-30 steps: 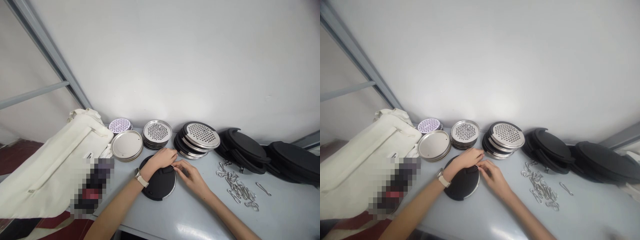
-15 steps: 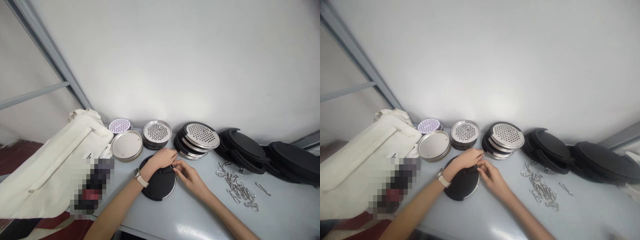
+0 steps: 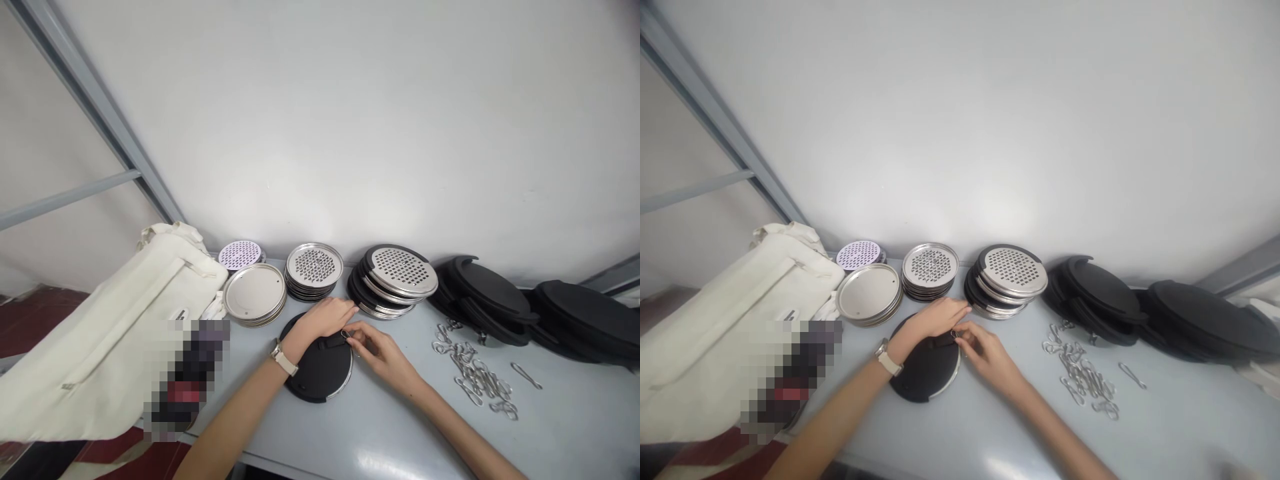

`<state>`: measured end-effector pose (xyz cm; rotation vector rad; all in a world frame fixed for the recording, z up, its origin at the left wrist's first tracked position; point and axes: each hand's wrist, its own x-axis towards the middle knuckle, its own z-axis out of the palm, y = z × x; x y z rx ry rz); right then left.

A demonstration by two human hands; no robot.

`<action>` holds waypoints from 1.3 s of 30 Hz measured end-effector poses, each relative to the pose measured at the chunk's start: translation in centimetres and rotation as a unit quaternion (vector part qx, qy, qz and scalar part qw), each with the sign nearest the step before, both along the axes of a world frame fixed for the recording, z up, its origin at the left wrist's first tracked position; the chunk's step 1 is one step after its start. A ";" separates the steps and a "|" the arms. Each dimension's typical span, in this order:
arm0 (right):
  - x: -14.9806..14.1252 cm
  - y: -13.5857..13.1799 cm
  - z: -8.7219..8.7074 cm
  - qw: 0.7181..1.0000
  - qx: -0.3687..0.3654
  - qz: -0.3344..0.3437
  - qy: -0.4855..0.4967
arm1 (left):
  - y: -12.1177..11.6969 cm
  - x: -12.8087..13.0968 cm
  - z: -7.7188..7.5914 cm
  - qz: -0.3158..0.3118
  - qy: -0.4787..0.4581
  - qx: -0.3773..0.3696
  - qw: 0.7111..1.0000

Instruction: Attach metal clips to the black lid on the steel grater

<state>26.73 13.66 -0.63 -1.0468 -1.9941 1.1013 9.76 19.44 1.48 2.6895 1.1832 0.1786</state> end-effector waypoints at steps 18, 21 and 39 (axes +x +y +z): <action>0.0 -0.3 0.6 0.986 0.140 0.032 -0.085 | -0.2 -0.1 0.0 -0.016 -0.017 0.019 1.000; -0.1 -0.3 0.5 0.985 0.149 0.028 -0.085 | -0.3 -0.1 0.1 0.005 -0.028 0.005 1.000; -0.1 -0.3 0.1 0.999 0.019 0.006 -0.050 | -0.3 -0.1 0.7 0.030 -0.013 -0.016 0.999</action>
